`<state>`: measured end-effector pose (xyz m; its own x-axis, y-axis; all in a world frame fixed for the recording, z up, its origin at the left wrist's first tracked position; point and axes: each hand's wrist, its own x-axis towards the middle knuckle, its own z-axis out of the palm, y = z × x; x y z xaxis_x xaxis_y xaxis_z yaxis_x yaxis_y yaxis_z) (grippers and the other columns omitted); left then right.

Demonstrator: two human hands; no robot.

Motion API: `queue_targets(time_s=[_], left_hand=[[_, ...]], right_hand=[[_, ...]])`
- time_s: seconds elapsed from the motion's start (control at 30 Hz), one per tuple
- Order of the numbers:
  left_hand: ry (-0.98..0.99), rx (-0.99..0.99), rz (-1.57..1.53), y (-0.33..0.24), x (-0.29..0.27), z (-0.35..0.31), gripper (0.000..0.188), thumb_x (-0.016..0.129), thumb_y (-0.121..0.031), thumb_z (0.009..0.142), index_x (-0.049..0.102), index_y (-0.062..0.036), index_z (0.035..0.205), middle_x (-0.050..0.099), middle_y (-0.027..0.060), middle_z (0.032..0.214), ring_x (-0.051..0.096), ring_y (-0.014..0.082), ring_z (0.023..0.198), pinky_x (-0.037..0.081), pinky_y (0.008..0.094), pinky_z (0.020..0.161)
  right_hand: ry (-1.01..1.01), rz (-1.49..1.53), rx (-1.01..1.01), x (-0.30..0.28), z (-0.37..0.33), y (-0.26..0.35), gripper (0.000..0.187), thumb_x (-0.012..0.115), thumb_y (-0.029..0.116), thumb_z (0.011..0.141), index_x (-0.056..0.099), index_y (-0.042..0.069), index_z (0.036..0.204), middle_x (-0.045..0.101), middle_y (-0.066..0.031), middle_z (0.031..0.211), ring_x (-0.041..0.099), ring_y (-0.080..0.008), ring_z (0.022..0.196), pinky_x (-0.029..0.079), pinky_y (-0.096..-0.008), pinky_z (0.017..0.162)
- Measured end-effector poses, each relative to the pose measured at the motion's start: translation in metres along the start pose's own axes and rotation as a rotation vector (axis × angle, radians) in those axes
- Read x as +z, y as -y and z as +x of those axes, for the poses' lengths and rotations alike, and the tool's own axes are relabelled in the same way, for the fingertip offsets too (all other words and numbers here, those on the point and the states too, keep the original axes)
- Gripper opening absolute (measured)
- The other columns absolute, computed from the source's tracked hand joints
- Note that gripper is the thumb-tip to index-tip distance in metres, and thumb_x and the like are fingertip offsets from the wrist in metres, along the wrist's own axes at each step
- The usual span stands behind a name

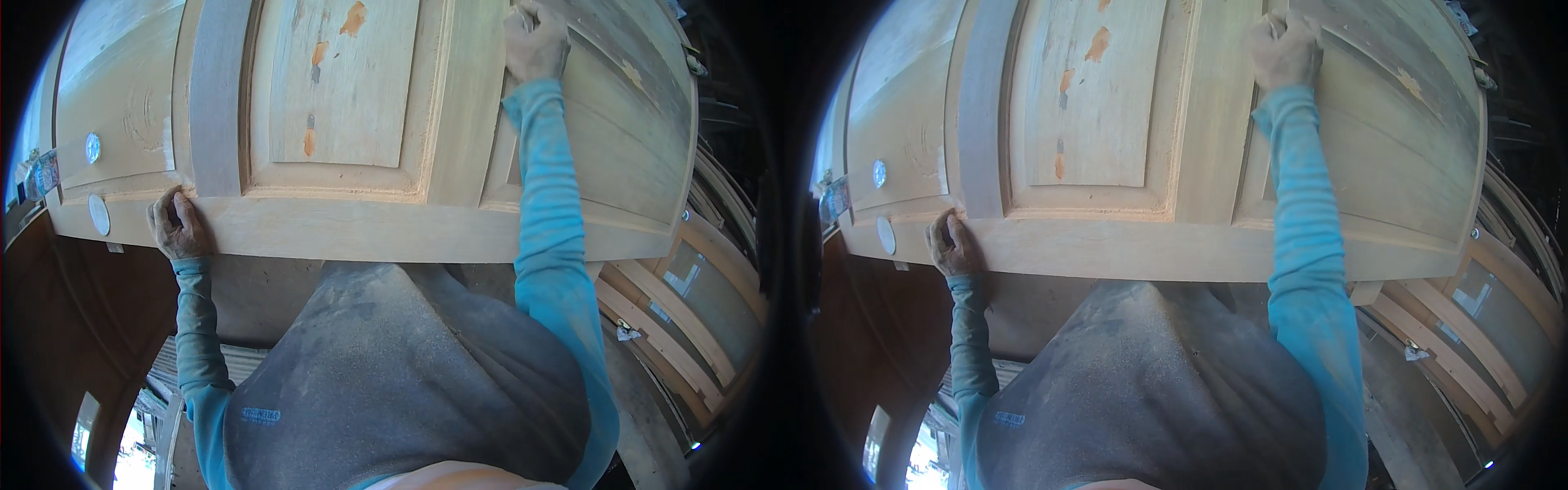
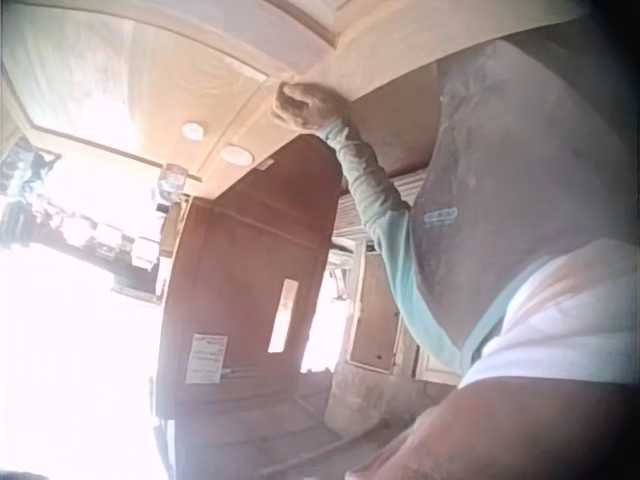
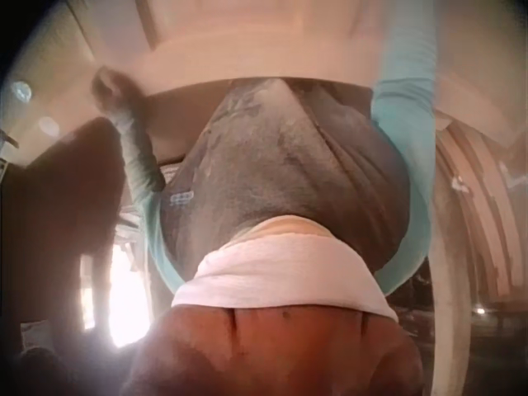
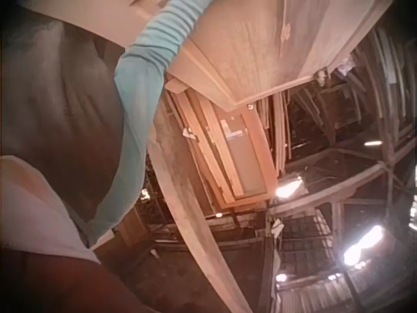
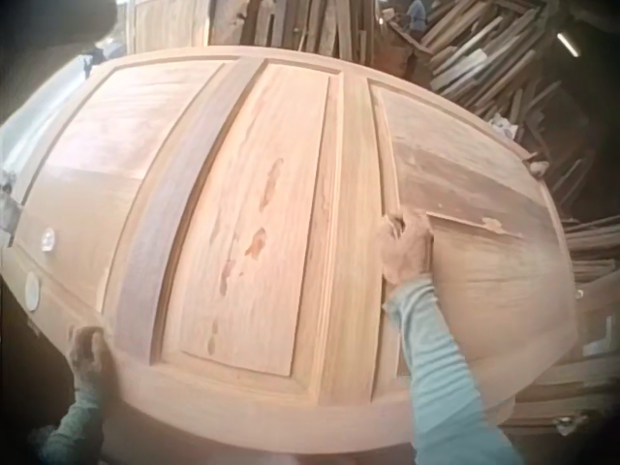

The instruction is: The person sands the surface of a wooden door using a sanding block and their hand, covering various panels and edges of the door.

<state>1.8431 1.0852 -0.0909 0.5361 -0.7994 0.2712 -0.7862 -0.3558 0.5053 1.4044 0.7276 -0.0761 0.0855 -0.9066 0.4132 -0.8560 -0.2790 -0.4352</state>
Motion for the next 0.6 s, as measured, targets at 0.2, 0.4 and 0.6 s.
queue_targets(time_s=[0.2, 0.4, 0.6], left_hand=[[0.004, 0.021, -0.005, -0.001, 0.004, 0.003, 0.014, 0.063, -0.012, 0.100, 0.071, -0.0042, 0.108, 0.061, 0.0081, 0.097, 0.059, 0.0203, 0.087, 0.050, 0.0327, 0.080], [-0.021, 0.006, -0.023, -0.003, 0.005, -0.003, 0.014, 0.063, -0.011, 0.100, 0.071, -0.0048, 0.108, 0.061, 0.0074, 0.095, 0.059, 0.0203, 0.086, 0.050, 0.0326, 0.079], [-0.007, -0.037, -0.006, -0.010, 0.001, 0.001, 0.013, 0.063, -0.010, 0.099, 0.071, -0.0047, 0.107, 0.061, 0.0070, 0.094, 0.059, 0.0191, 0.083, 0.049, 0.0317, 0.077]], right_hand=[[0.008, 0.020, -0.053, -0.015, -0.030, 0.002, 0.020, 0.067, 0.017, 0.083, 0.072, 0.005, 0.099, 0.068, -0.0169, 0.098, 0.066, -0.0354, 0.096, 0.054, -0.0449, 0.084], [0.071, 0.140, 0.083, -0.078, -0.160, 0.039, 0.021, 0.070, 0.008, 0.087, 0.069, -0.003, 0.104, 0.064, -0.0174, 0.099, 0.066, -0.0310, 0.090, 0.055, -0.0397, 0.079], [0.141, 0.037, 0.067, 0.023, 0.071, -0.023, 0.029, 0.067, 0.029, 0.088, 0.071, 0.004, 0.103, 0.068, -0.0201, 0.102, 0.068, -0.0367, 0.094, 0.054, -0.0452, 0.083]])
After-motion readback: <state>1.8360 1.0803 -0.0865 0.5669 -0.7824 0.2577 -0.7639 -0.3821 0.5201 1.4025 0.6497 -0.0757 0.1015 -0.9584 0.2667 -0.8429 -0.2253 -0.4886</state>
